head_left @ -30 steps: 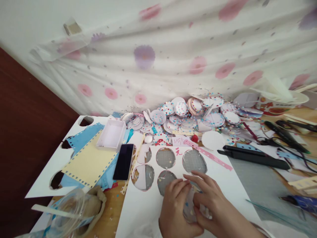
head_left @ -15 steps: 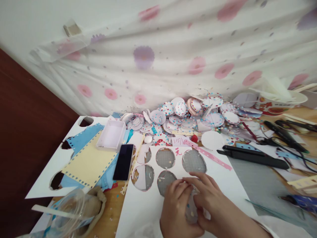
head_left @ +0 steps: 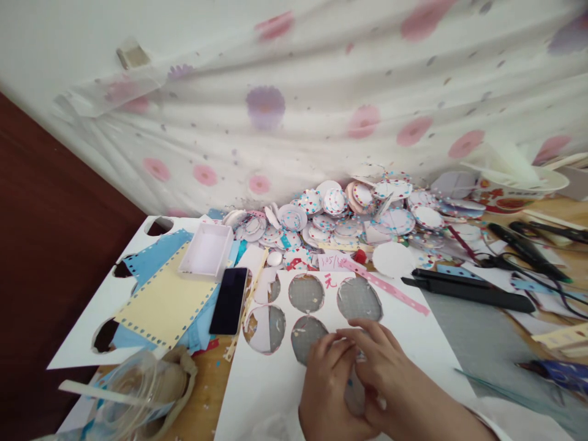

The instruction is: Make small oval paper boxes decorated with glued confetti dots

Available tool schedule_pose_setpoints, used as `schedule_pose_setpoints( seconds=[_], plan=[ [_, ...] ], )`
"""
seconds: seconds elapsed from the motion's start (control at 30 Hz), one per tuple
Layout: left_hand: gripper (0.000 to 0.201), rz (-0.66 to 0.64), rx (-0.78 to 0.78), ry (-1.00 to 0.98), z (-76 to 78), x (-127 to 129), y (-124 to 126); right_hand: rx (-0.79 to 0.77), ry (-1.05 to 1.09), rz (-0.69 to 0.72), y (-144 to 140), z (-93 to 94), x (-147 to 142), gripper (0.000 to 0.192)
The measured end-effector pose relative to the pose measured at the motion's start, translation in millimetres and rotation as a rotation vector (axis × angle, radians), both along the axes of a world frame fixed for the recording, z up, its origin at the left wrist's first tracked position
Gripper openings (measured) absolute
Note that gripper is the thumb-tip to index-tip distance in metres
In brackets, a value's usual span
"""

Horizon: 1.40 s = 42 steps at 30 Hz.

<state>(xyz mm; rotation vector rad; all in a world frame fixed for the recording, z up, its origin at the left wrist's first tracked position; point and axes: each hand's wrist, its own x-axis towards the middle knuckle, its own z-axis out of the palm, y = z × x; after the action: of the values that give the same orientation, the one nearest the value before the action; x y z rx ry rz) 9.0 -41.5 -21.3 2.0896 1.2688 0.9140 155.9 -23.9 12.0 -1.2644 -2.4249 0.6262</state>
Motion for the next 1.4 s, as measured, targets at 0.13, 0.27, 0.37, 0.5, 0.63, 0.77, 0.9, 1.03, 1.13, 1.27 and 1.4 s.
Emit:
schedule_pose_setpoints(
  seconds=[0.13, 0.27, 0.37, 0.5, 0.63, 0.77, 0.9, 1.03, 1.13, 1.27, 1.4],
  plan=[
    [0.067, -0.013, -0.044, -0.003, 2.4, 2, 1, -0.008, -0.010, 0.042, 2, 4.9, 0, 0.041],
    [0.067, -0.022, -0.064, -0.014, 3.6, 3, 1, -0.008, -0.018, 0.061, 3, 2.9, -1, 0.045],
    [0.067, -0.014, -0.031, -0.035, 1.1, 1, 1, -0.008, -0.034, 0.066, 6, 0.6, -2, 0.038],
    [0.068, 0.021, -0.031, -0.070, -2.9, -9, 4, -0.022, -0.023, 0.032, 9, 0.5, 2, 0.022],
    [0.066, 0.087, -0.182, -0.158, -0.2, -20, 9, -0.018, 0.107, -0.016, 8, 1.7, 13, 0.019],
    [0.070, 0.081, -0.240, -0.192, 2.9, -25, 10, 0.047, 0.330, -0.202, 3, -1.4, 26, 0.017],
    [0.073, 0.078, -0.186, -0.165, -0.1, -24, 8, -0.082, 0.459, -0.395, -4, -10.3, 29, 0.026],
    [0.075, 0.076, -0.124, -0.116, -1.4, -21, 6, -0.289, 0.395, -0.426, -11, -21.9, 23, 0.032],
    [0.075, 0.071, -0.091, -0.062, -0.5, -20, 5, -0.423, 0.411, -0.434, -12, -27.6, 19, 0.034],
    [0.073, 0.065, -0.077, -0.005, -2.0, -21, 4, -0.495, 0.525, -0.468, -8, -27.7, 17, 0.036],
    [0.095, 0.078, -0.039, -0.061, -1.2, -24, 3, -0.477, 0.574, -0.483, -6, -25.2, 18, 0.035]
  ],
)
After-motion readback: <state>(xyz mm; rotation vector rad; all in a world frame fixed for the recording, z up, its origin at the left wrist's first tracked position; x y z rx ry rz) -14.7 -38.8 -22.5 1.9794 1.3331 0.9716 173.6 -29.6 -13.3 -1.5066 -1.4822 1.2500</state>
